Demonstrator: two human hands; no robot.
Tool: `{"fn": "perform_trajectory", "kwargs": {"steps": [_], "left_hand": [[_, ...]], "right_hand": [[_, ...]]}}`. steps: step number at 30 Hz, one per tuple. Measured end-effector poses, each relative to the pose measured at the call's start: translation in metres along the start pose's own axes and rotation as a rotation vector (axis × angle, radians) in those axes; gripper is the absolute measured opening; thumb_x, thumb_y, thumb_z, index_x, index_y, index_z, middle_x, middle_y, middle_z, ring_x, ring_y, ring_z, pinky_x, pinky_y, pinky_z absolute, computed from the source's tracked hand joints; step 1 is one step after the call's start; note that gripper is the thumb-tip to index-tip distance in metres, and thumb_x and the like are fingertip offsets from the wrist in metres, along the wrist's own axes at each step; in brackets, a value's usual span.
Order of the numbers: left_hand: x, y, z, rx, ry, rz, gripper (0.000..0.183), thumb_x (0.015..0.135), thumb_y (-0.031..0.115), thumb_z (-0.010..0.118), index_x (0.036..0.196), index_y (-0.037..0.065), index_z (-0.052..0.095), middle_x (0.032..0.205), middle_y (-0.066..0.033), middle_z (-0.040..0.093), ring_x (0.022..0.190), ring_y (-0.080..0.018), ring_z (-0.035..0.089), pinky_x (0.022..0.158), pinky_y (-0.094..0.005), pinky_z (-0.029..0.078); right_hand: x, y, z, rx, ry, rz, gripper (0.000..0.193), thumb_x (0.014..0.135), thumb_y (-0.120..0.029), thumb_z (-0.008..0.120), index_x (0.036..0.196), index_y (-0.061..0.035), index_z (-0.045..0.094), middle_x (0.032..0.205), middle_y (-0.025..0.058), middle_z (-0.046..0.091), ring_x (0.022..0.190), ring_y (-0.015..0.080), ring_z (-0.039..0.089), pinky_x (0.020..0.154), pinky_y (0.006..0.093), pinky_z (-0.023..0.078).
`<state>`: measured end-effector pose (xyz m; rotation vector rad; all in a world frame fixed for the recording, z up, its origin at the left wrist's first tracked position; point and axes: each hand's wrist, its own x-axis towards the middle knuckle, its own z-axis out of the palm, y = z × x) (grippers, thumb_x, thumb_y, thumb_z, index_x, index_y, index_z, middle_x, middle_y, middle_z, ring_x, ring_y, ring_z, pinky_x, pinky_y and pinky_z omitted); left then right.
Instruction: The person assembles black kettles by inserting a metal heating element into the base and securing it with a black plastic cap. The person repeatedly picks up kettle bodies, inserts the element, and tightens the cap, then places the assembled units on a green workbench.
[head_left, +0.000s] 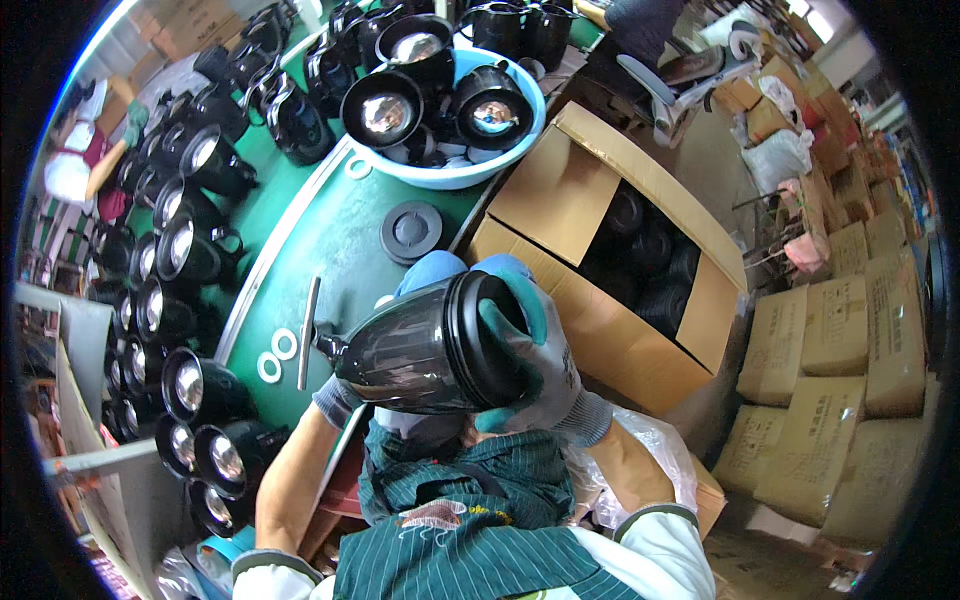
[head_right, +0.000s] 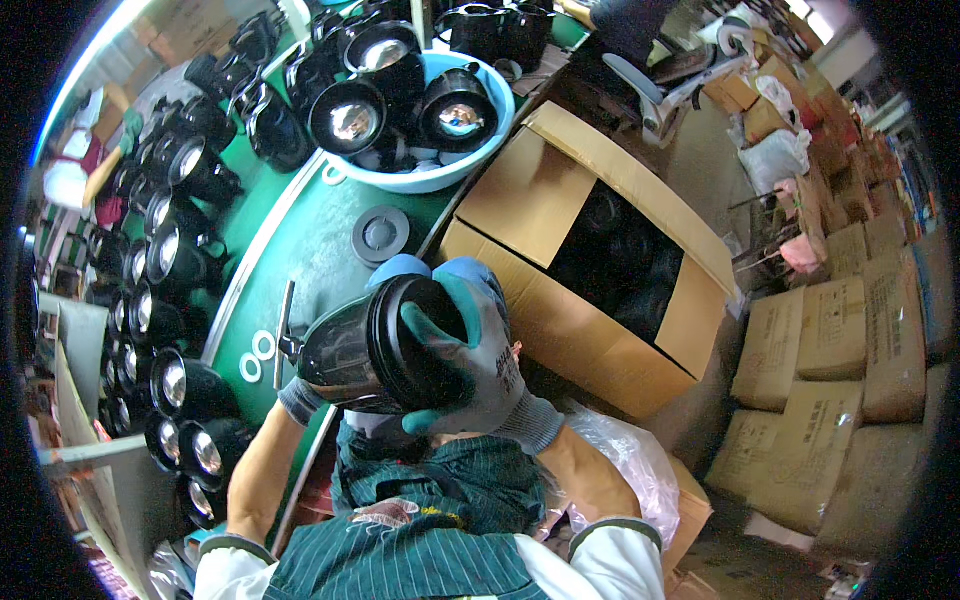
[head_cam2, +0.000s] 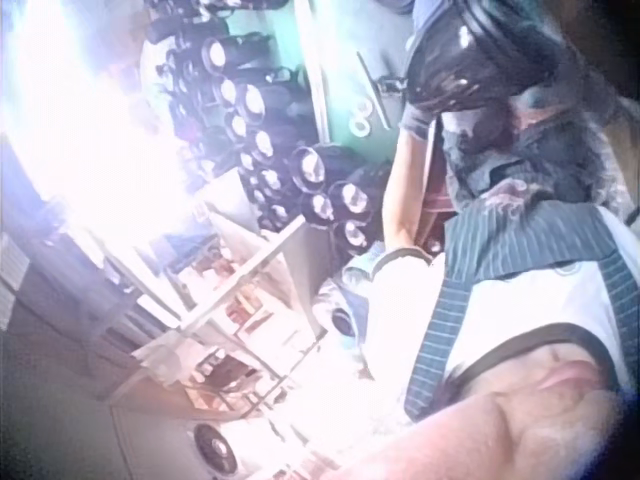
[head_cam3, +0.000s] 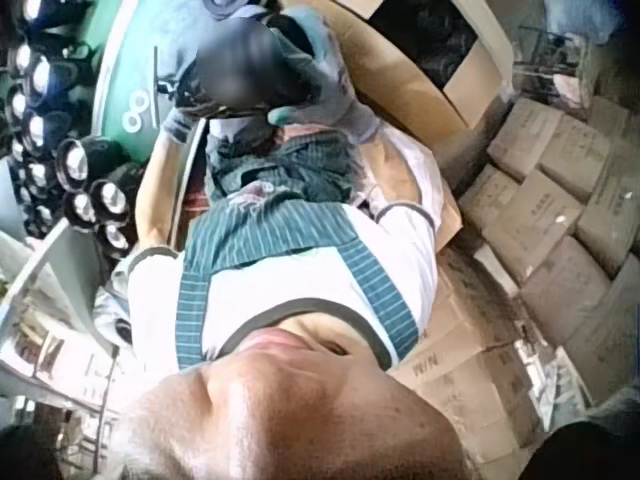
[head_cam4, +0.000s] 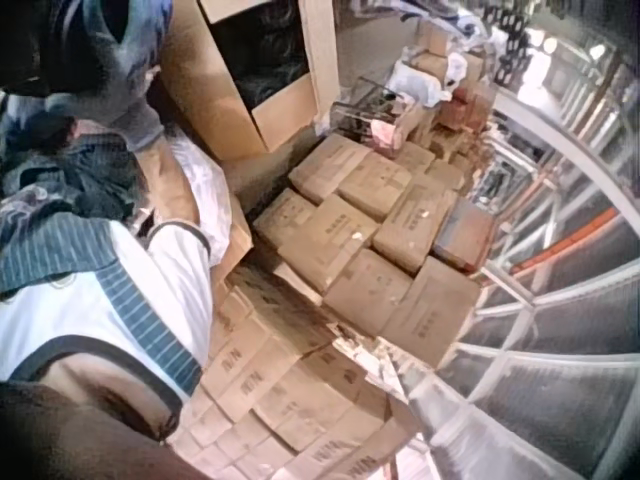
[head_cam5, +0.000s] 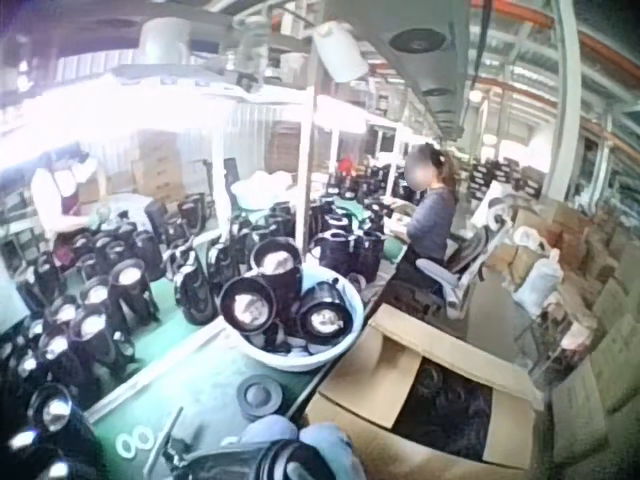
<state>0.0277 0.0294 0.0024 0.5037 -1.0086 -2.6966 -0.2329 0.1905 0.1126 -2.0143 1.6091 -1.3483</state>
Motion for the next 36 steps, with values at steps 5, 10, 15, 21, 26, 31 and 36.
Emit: {"fn": "perform_trajectory", "kwargs": {"steps": [5,10,15,21,26,31,36], "left_hand": [[-0.019,-0.023,-0.022,-0.083,-0.132,-0.114,0.056,0.102,0.006,0.059,0.156,0.006,0.042,0.155,-0.0144,0.05,0.134,-0.027,0.056,0.111,-0.0459,0.05],[-0.039,-0.015,-0.003,0.177,0.175,0.152,0.05,0.095,0.011,0.068,0.143,0.003,0.055,0.143,-0.0136,0.058,0.123,-0.0279,0.063,0.105,-0.0431,0.053],[-0.054,0.045,0.052,1.701,0.474,1.011,0.038,0.076,0.018,0.079,0.11,0.002,0.077,0.102,-0.0166,0.077,0.097,-0.0315,0.075,0.091,-0.0427,0.058],[-0.045,0.052,0.069,0.955,0.528,0.321,0.034,0.088,0.012,0.073,0.118,-0.002,0.07,0.108,-0.0079,0.075,0.095,-0.0196,0.071,0.088,-0.0352,0.059],[-0.046,0.054,0.091,1.24,0.503,0.651,0.028,0.081,0.012,0.071,0.106,0.0,0.076,0.098,-0.0122,0.077,0.092,-0.0228,0.074,0.088,-0.0339,0.057],[-0.05,0.059,0.066,1.561,0.49,0.797,0.041,0.077,0.022,0.078,0.111,0.0,0.076,0.101,-0.0144,0.077,0.093,-0.0266,0.075,0.089,-0.0362,0.058],[-0.053,0.015,0.01,0.543,0.363,0.16,0.055,0.09,0.017,0.079,0.139,0.001,0.059,0.134,-0.0139,0.066,0.117,-0.0202,0.064,0.1,-0.0377,0.055]], "right_hand": [[-0.017,-0.014,0.006,0.11,-0.039,-0.026,0.119,0.055,-0.082,0.082,0.156,-0.0291,0.048,0.159,0.0276,0.03,0.143,0.0516,0.032,0.117,0.0638,0.024],[-0.043,-0.028,0.023,0.488,0.118,0.421,0.118,0.072,-0.08,0.074,0.16,-0.0102,0.039,0.16,0.0238,0.034,0.147,0.0431,0.034,0.12,0.0535,0.027],[-0.045,-0.027,0.013,0.705,0.118,0.607,0.114,0.086,-0.076,0.064,0.161,0.0003,0.028,0.165,0.024,0.03,0.154,0.0371,0.027,0.125,0.0469,0.022],[-0.041,-0.017,-0.007,0.008,0.148,-0.097,0.112,0.088,-0.078,0.058,0.163,-0.0021,0.024,0.166,0.0261,0.026,0.156,0.0402,0.022,0.126,0.0507,0.017],[-0.072,0.011,0.011,0.671,0.004,0.383,0.124,0.078,-0.07,0.077,0.165,-0.0046,0.018,0.167,0.0265,0.024,0.155,0.0423,0.023,0.126,0.0576,0.013],[-0.074,0.008,0.016,0.538,-0.115,0.525,0.136,0.069,-0.069,0.086,0.165,-0.0053,0.013,0.167,0.0243,0.024,0.154,0.0397,0.024,0.127,0.0584,0.009],[-0.039,-0.008,0.002,0.443,-0.092,0.235,0.126,0.08,-0.081,0.065,0.165,-0.0048,0.013,0.169,0.026,0.016,0.156,0.0414,0.02,0.125,0.0583,0.018]]}}
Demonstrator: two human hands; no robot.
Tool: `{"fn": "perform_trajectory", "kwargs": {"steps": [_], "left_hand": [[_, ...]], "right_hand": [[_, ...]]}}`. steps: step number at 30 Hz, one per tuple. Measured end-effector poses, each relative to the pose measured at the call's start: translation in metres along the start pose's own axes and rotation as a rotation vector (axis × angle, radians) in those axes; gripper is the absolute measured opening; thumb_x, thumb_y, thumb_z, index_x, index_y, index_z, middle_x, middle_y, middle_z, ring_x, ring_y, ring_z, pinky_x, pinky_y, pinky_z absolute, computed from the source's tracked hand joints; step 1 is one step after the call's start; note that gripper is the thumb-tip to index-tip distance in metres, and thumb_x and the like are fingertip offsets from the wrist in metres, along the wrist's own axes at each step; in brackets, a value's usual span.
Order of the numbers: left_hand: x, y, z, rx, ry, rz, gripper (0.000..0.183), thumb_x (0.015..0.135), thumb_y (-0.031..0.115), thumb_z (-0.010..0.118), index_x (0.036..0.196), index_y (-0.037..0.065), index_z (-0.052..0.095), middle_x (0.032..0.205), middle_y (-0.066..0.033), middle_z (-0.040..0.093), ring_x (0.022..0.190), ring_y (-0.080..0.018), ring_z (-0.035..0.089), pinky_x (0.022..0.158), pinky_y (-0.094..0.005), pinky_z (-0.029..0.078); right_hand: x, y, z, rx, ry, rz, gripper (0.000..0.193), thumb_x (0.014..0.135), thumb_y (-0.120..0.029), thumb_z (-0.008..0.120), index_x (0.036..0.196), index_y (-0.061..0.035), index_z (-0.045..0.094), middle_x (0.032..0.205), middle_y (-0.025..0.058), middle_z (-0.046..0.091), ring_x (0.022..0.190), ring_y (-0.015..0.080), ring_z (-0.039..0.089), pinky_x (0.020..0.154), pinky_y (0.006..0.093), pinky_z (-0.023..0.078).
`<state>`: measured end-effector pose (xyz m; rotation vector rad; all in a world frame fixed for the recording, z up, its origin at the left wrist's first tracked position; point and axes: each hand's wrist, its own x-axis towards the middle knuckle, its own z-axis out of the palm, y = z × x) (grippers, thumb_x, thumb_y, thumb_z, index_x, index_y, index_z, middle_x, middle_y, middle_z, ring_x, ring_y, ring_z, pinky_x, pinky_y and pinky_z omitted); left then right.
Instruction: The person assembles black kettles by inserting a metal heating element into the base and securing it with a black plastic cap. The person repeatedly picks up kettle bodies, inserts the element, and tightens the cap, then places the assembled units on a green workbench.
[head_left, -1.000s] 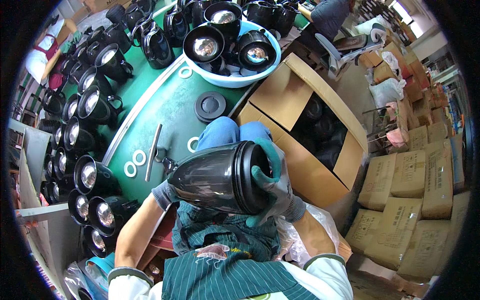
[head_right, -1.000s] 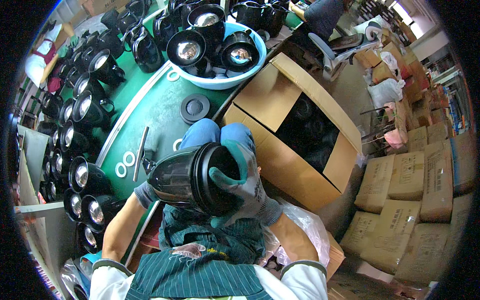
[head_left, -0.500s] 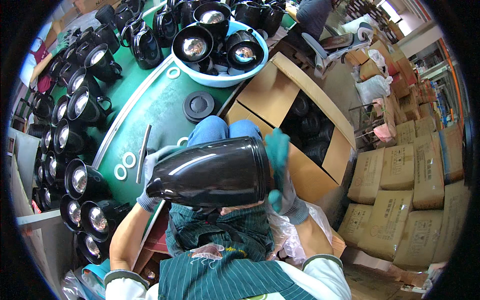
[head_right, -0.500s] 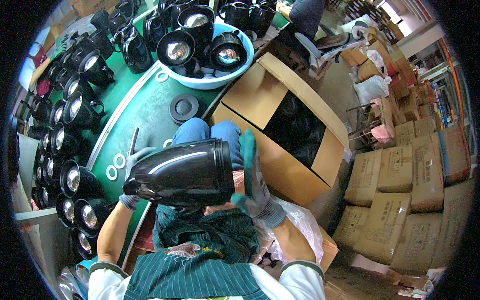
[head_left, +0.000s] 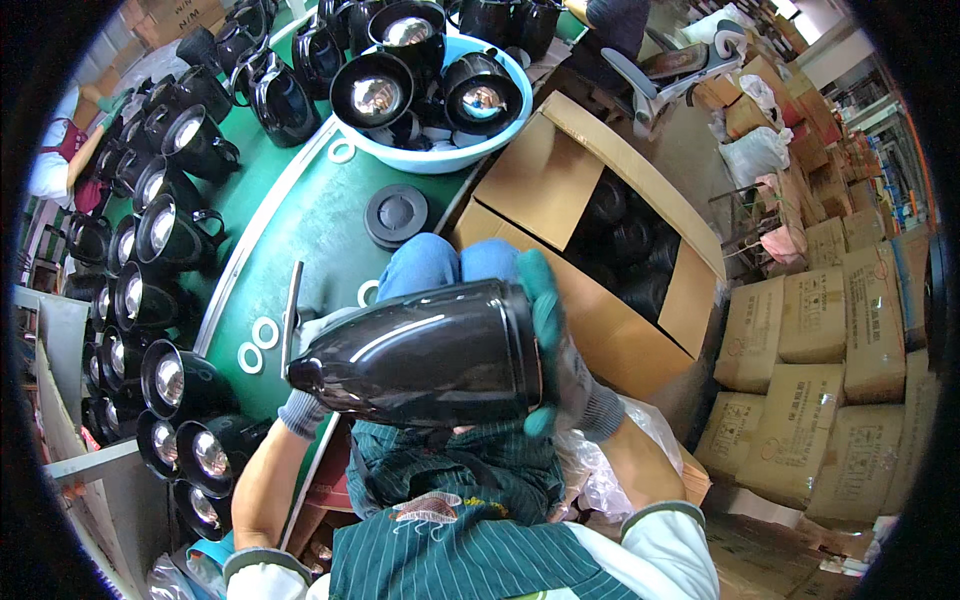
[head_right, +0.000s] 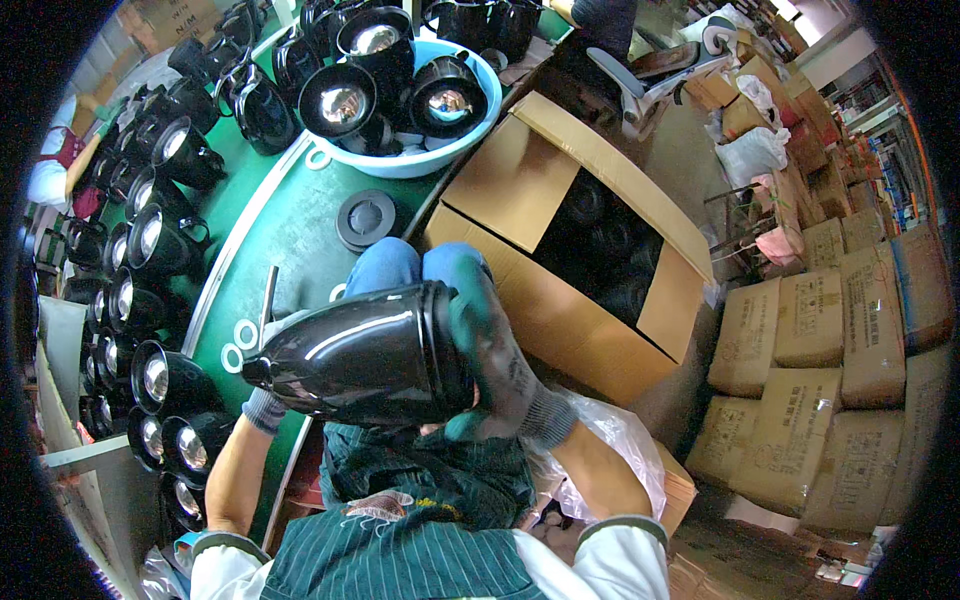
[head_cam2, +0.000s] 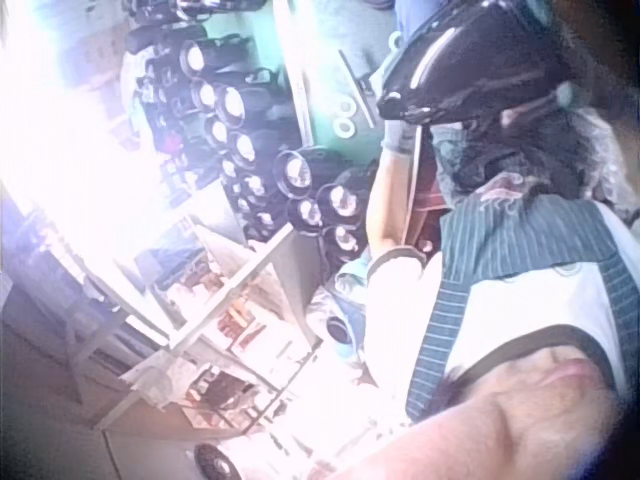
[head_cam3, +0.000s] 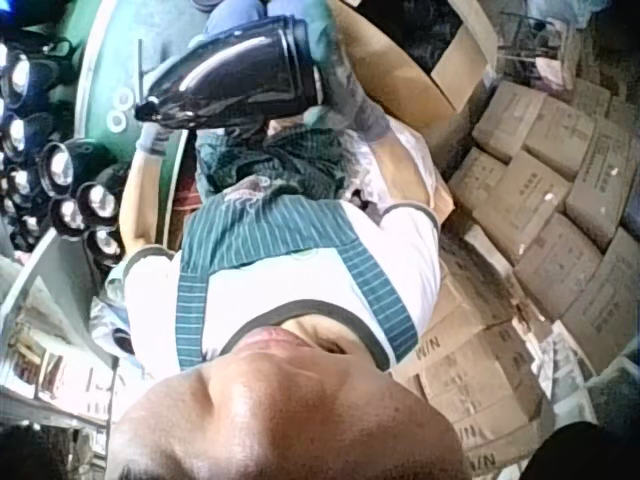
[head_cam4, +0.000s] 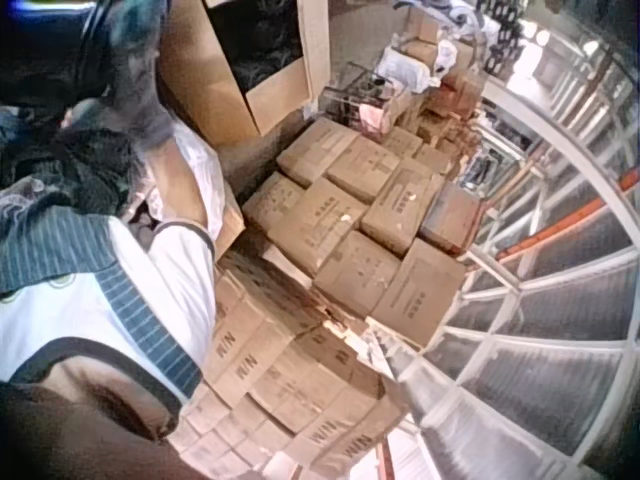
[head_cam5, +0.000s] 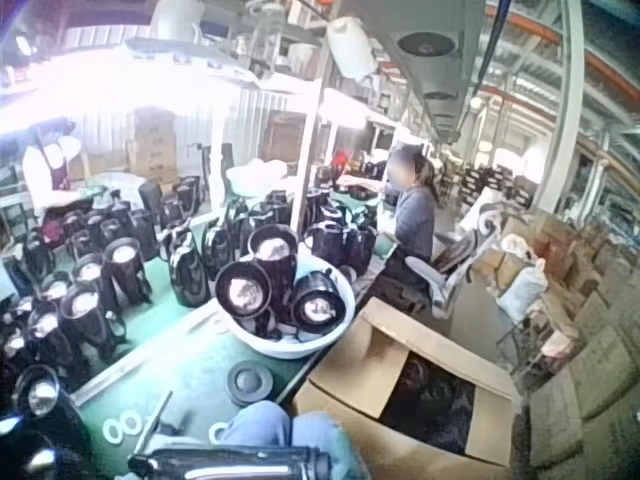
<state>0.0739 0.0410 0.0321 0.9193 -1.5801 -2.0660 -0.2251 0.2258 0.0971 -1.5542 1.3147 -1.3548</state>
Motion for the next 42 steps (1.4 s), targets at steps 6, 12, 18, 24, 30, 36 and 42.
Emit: {"fn": "perform_trajectory", "kwargs": {"steps": [6,12,18,24,30,36,42], "left_hand": [[-0.008,0.034,0.015,0.107,0.147,0.122,0.037,0.089,0.016,0.075,0.12,-0.001,0.07,0.108,-0.0112,0.075,0.098,-0.0175,0.07,0.091,-0.0315,0.056],[-0.007,0.11,0.028,1.152,0.096,1.034,0.053,0.072,0.028,0.081,0.119,0.004,0.073,0.113,-0.0153,0.075,0.102,-0.0334,0.074,0.094,-0.0445,0.058],[-0.004,0.094,0.03,0.914,0.297,0.898,0.037,0.077,0.022,0.078,0.108,0.002,0.076,0.104,-0.0162,0.077,0.101,-0.0327,0.075,0.091,-0.0416,0.059],[-0.015,0.055,0.029,0.504,0.228,0.411,0.039,0.088,0.015,0.077,0.122,-0.001,0.068,0.11,-0.0111,0.075,0.095,-0.0169,0.072,0.088,-0.0314,0.059],[-0.015,0.05,0.034,0.299,0.189,0.255,0.036,0.092,0.019,0.071,0.121,-0.001,0.069,0.106,-0.0069,0.074,0.093,-0.0146,0.071,0.084,-0.0302,0.059],[-0.013,0.097,0.039,0.796,0.261,0.681,0.04,0.077,0.019,0.077,0.111,-0.002,0.076,0.105,-0.0168,0.076,0.098,-0.0295,0.075,0.091,-0.0384,0.057],[-0.004,0.104,0.038,1.039,0.132,1.006,0.054,0.072,0.028,0.081,0.117,0.0,0.072,0.106,-0.0184,0.076,0.098,-0.0357,0.075,0.091,-0.045,0.059]], "right_hand": [[-0.012,0.034,0.018,0.318,0.172,0.14,0.098,0.098,-0.067,0.047,0.163,0.0009,0.021,0.166,0.0251,0.027,0.152,0.0376,0.03,0.126,0.0489,0.022],[-0.026,0.059,0.032,0.361,0.284,-0.022,0.064,0.111,-0.031,0.046,0.163,-0.0086,0.018,0.159,0.0186,0.041,0.141,0.028,0.05,0.119,0.0423,0.041],[-0.002,-0.003,0.003,0.165,-0.016,0.249,0.08,0.108,-0.045,0.047,0.166,-0.0077,0.007,0.166,0.0197,0.027,0.148,0.0318,0.035,0.123,0.0451,0.032],[0.001,-0.032,0.015,-0.066,0.086,-0.08,0.106,0.096,-0.076,0.039,0.164,0.0004,0.008,0.167,0.0298,0.018,0.155,0.0465,0.02,0.125,0.0549,0.017],[0.003,-0.014,0.006,-0.249,0.138,-0.306,0.105,0.095,-0.077,0.04,0.162,0.0008,0.019,0.163,0.0285,0.027,0.15,0.0452,0.031,0.123,0.0552,0.025],[-0.014,-0.018,0.029,0.433,0.255,0.222,0.09,0.099,-0.072,0.041,0.161,-0.0076,0.031,0.16,0.0182,0.04,0.141,0.0301,0.049,0.116,0.0458,0.042],[-0.018,0.031,0.009,0.357,0.141,0.372,0.061,0.112,-0.048,0.034,0.157,-0.0068,0.038,0.151,0.0155,0.054,0.131,0.023,0.059,0.113,0.0388,0.048]]}}
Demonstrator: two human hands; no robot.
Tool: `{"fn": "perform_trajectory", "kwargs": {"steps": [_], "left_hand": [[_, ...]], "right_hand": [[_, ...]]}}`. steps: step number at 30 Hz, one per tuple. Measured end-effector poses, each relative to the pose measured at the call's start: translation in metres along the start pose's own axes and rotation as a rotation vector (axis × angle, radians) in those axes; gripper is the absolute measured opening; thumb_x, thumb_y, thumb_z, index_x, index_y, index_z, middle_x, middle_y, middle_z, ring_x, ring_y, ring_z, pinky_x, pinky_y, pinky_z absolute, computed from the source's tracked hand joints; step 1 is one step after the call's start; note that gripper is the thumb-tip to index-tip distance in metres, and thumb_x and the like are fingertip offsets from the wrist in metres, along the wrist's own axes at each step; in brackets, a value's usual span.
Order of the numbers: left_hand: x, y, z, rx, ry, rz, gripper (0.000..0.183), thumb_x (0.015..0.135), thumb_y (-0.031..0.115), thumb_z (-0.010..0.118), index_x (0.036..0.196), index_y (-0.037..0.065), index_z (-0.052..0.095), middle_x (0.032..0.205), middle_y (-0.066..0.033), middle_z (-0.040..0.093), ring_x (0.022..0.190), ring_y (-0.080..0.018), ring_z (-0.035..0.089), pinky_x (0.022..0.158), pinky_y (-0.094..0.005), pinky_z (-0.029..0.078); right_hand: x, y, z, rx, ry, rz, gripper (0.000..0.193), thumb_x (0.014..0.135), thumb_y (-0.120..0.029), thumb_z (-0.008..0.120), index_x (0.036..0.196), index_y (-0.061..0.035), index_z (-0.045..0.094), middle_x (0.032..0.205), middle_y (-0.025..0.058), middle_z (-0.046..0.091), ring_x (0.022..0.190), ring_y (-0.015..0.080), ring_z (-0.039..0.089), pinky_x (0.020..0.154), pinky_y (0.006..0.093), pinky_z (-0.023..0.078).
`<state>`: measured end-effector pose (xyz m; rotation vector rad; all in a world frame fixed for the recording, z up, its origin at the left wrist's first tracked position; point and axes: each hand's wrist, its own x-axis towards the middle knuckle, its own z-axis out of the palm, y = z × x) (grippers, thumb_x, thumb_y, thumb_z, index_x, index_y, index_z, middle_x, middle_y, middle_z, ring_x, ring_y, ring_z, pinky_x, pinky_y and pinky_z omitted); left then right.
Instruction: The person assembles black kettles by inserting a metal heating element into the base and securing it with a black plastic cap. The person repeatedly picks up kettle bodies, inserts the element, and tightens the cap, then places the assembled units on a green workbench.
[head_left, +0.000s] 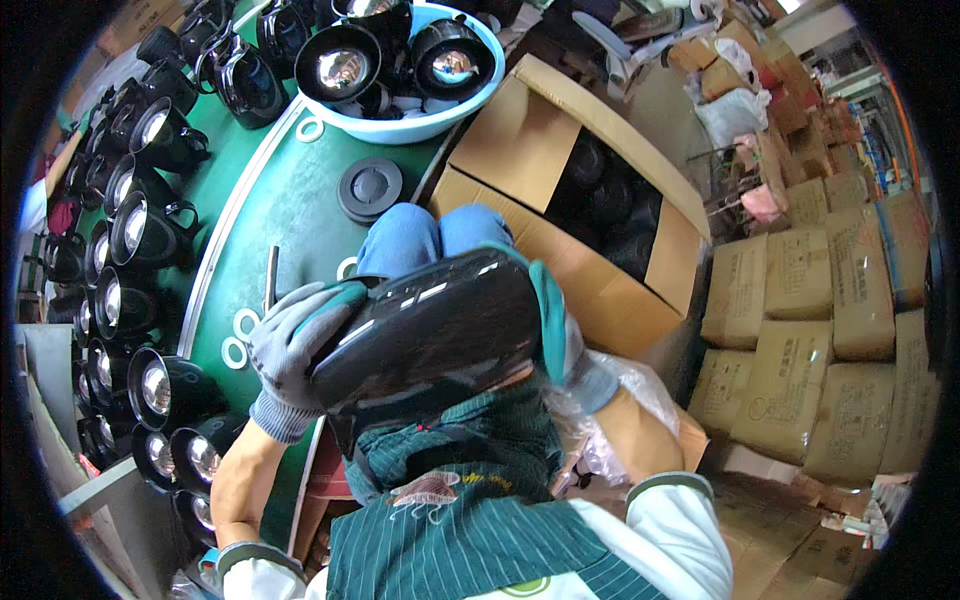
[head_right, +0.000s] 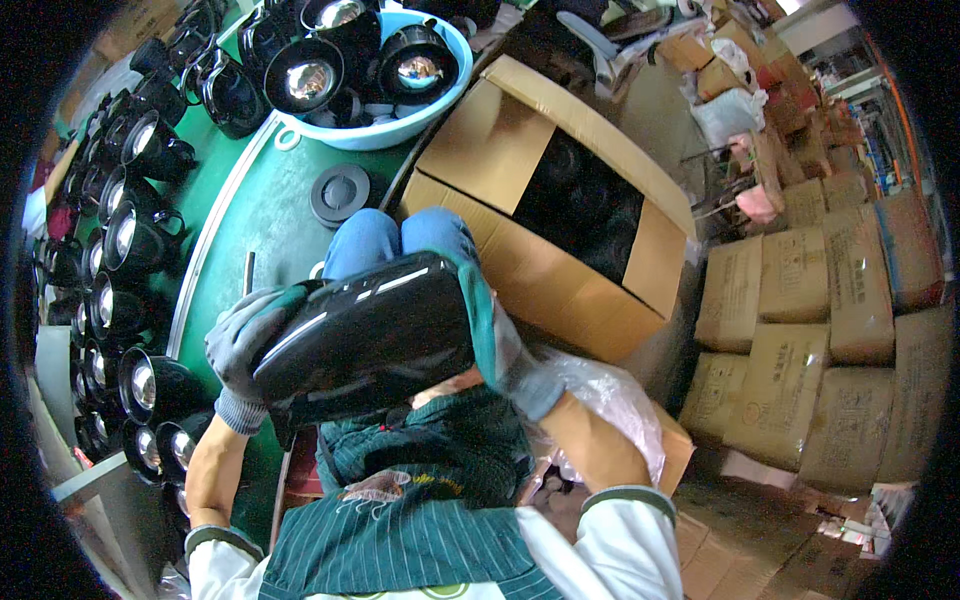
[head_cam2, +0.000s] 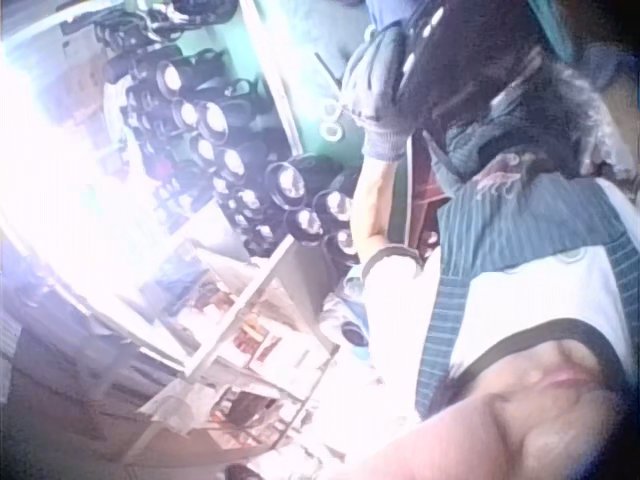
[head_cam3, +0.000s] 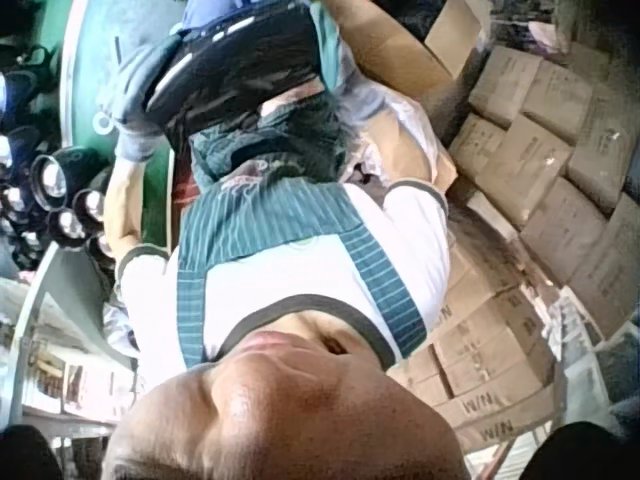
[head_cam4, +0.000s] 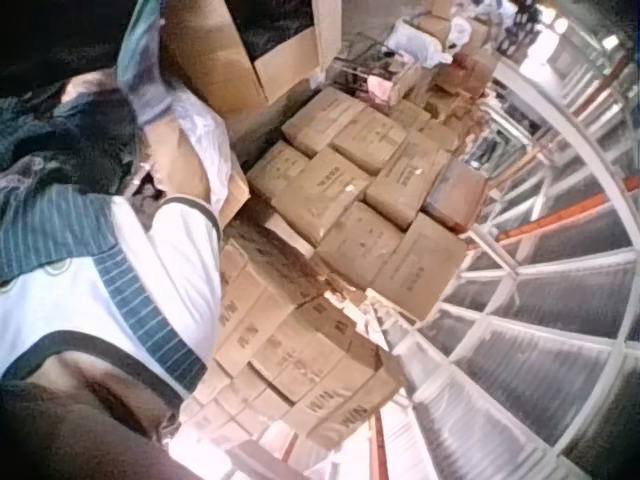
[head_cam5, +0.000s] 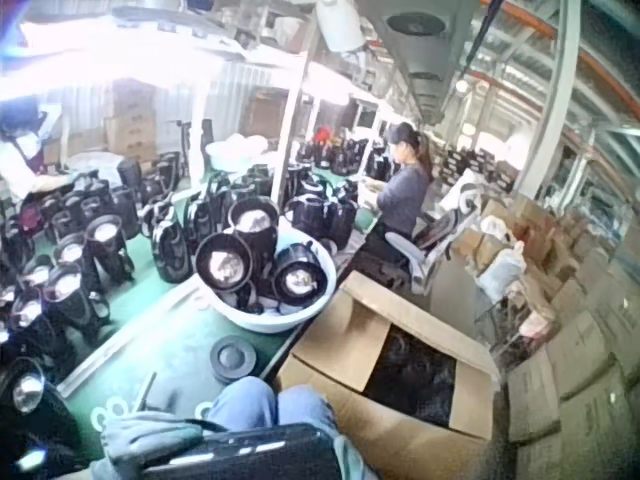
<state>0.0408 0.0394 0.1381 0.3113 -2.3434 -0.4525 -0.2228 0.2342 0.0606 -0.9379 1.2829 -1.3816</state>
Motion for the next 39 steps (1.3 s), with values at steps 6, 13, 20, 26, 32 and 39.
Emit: {"fn": "perform_trajectory", "kwargs": {"steps": [6,13,20,26,32,39], "left_hand": [[-0.01,-0.003,0.011,-0.338,0.063,-0.371,0.039,0.079,0.013,0.078,0.115,-0.001,0.073,0.108,-0.0159,0.076,0.099,-0.0288,0.075,0.09,-0.0379,0.058],[-0.026,-0.018,0.018,-0.616,-0.036,-0.784,0.034,0.092,0.016,0.07,0.121,-0.003,0.069,0.106,-0.01,0.074,0.094,-0.0144,0.07,0.087,-0.0291,0.057],[-0.038,-0.021,0.008,-0.308,-0.039,-0.528,0.044,0.092,0.026,0.072,0.126,-0.003,0.067,0.116,-0.0133,0.074,0.102,-0.0198,0.07,0.096,-0.0345,0.054],[-0.035,-0.021,0.007,-0.275,-0.023,-0.498,0.054,0.091,0.037,0.071,0.128,-0.003,0.067,0.124,-0.0141,0.072,0.109,-0.0221,0.07,0.1,-0.0359,0.052],[-0.012,0.002,0.004,-1.188,0.061,-0.972,0.058,0.103,0.018,0.053,0.156,0.001,0.038,0.152,-0.0194,0.051,0.134,-0.026,0.057,0.108,-0.0364,0.051],[-0.017,0.041,0.026,-0.924,0.448,-0.941,0.061,0.11,0.042,0.041,0.162,0.011,0.029,0.157,-0.0174,0.042,0.142,-0.0305,0.045,0.119,-0.047,0.037]], "right_hand": [[-0.002,-0.003,0.001,-0.266,-0.019,-0.198,0.092,0.099,-0.05,0.061,0.163,-0.0009,0.019,0.161,0.0256,0.033,0.148,0.0391,0.037,0.125,0.0476,0.027],[0.0,-0.058,0.003,-0.767,-0.061,-0.582,0.104,0.096,-0.074,0.04,0.164,-0.0005,0.011,0.161,0.0336,0.025,0.145,0.0556,0.032,0.12,0.06,0.027],[-0.002,-0.035,0.009,-0.444,0.056,-0.384,0.094,0.1,-0.068,0.039,0.162,0.0006,0.02,0.159,0.0315,0.03,0.143,0.0495,0.036,0.118,0.0574,0.032],[-0.006,-0.042,0.017,-0.201,0.116,-0.24,0.086,0.103,-0.062,0.041,0.16,0.0006,0.026,0.157,0.0255,0.037,0.144,0.0391,0.039,0.119,0.0504,0.033],[0.009,-0.051,0.008,0.218,0.137,0.063,0.078,0.107,-0.056,0.043,0.158,0.0006,0.032,0.155,0.0196,0.043,0.145,0.0288,0.042,0.12,0.0433,0.035],[0.028,-0.059,0.025,0.102,0.229,-0.091,0.065,0.11,-0.05,0.04,0.152,0.0006,0.044,0.148,0.0172,0.052,0.138,0.0264,0.05,0.12,0.0389,0.036]]}}
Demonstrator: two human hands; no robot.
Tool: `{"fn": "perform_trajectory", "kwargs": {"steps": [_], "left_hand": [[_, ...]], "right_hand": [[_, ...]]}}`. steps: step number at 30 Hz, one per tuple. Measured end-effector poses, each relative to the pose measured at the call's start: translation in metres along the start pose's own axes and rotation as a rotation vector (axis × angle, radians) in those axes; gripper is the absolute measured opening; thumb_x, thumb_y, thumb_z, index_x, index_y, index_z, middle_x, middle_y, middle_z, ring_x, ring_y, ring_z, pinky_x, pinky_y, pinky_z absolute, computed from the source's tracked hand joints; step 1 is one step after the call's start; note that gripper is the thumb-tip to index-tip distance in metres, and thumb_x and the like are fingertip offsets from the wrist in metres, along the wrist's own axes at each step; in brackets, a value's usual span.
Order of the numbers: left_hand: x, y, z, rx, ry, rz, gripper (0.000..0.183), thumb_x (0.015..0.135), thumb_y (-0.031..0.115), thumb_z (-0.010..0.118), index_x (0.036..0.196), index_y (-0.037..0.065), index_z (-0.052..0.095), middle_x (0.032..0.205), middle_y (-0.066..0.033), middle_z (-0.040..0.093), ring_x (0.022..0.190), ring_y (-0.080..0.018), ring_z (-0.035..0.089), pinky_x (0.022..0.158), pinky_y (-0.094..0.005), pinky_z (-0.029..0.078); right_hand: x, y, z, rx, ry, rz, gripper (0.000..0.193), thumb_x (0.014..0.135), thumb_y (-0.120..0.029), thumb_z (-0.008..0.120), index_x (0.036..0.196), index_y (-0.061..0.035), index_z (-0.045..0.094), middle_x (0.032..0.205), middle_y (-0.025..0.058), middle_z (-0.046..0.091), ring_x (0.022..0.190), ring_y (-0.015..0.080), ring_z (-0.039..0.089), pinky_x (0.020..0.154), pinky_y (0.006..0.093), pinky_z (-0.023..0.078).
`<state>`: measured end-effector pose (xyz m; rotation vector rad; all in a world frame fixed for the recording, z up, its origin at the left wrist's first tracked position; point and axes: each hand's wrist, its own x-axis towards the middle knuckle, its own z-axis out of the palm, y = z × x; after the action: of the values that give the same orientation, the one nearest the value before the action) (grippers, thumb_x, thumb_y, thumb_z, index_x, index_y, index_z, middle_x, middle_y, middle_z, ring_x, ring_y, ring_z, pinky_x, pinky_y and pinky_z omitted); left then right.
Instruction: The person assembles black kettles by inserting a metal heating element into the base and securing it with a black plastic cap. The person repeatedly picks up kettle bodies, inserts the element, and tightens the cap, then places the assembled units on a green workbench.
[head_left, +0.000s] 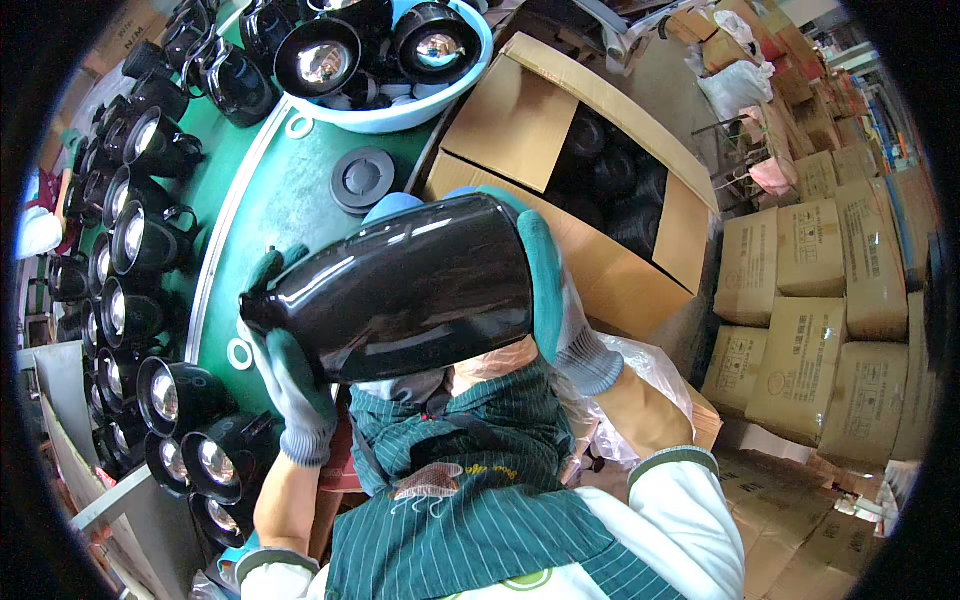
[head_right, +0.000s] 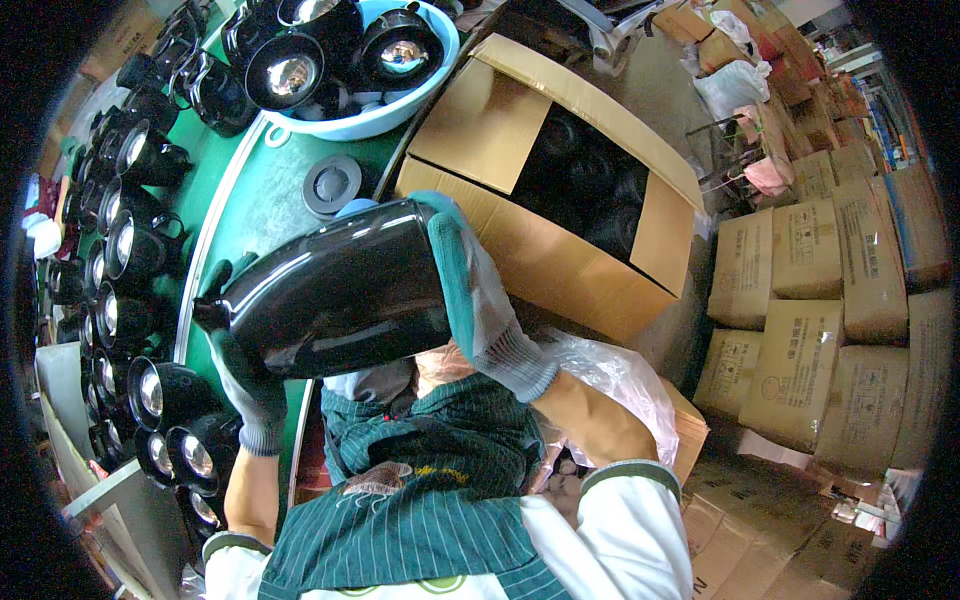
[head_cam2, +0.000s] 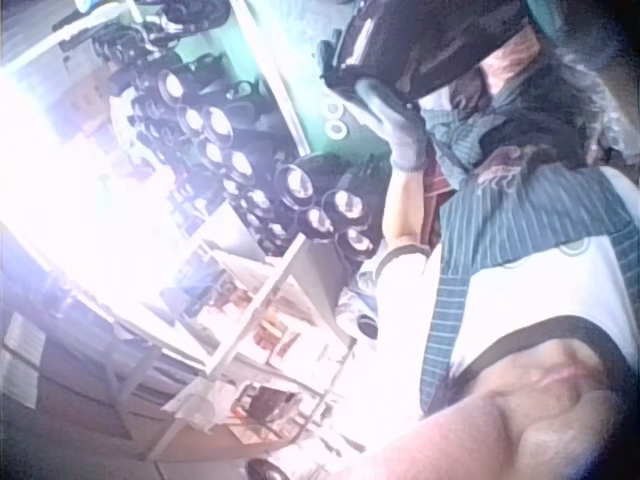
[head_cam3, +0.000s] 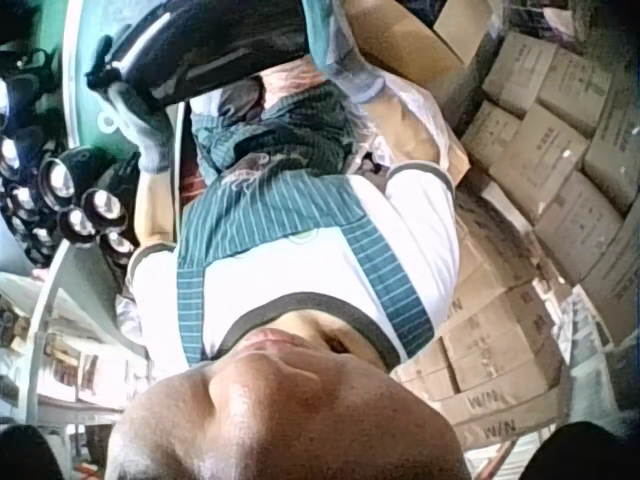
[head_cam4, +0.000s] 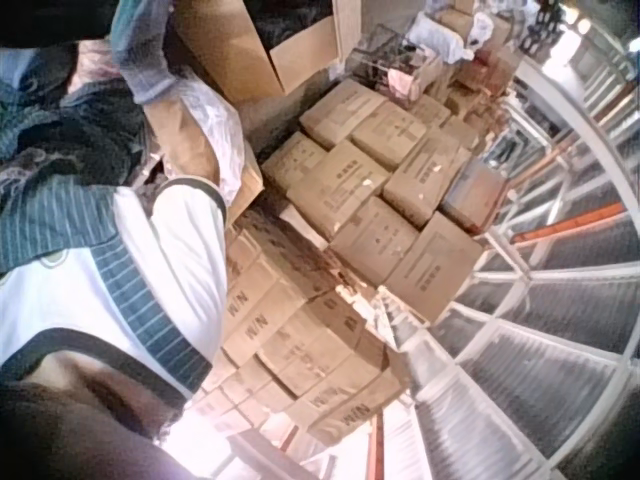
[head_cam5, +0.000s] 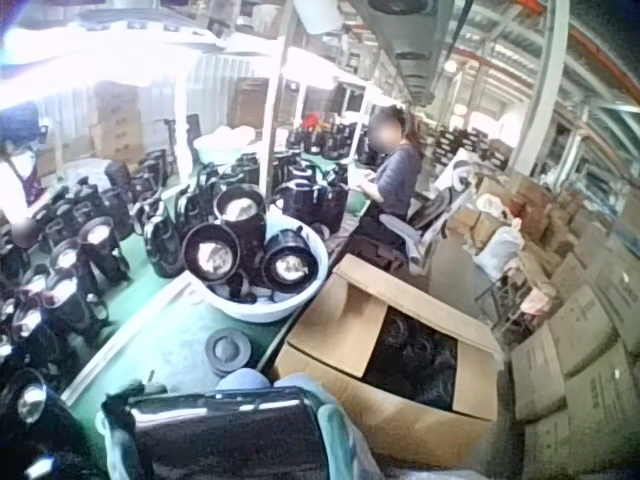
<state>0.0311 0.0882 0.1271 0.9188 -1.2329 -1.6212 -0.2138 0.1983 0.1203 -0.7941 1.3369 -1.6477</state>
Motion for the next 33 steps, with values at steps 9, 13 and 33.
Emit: {"fn": "perform_trajectory", "kwargs": {"steps": [9,13,33], "left_hand": [[0.014,-0.066,0.012,-0.718,-0.064,-0.627,0.063,0.102,0.06,0.045,0.143,0.013,0.058,0.142,-0.0131,0.062,0.128,-0.0313,0.06,0.108,-0.0516,0.049],[0.0,-0.075,0.024,-0.728,0.018,-0.886,0.073,0.099,0.067,0.044,0.143,0.011,0.057,0.143,-0.0132,0.06,0.128,-0.0329,0.058,0.111,-0.0554,0.044],[-0.007,-0.068,-0.013,-0.577,0.033,-0.106,0.067,0.105,0.046,0.049,0.151,-0.002,0.043,0.15,-0.0185,0.051,0.137,-0.0323,0.05,0.116,-0.0496,0.04]], "right_hand": [[0.006,-0.074,0.021,-1.104,-0.03,-0.712,0.074,0.092,-0.051,0.066,0.136,0.0067,0.052,0.109,0.0244,0.056,0.097,0.0406,0.057,0.086,0.0495,0.047],[0.007,-0.079,0.009,-1.286,-0.193,-0.413,0.062,0.102,-0.038,0.056,0.144,0.0062,0.048,0.12,0.0268,0.06,0.103,0.0421,0.061,0.092,0.0481,0.048],[-0.006,-0.07,0.045,-0.81,-0.052,-0.586,0.067,0.104,-0.041,0.056,0.151,0.0051,0.042,0.145,0.0251,0.056,0.133,0.0397,0.054,0.113,0.0449,0.042]]}}
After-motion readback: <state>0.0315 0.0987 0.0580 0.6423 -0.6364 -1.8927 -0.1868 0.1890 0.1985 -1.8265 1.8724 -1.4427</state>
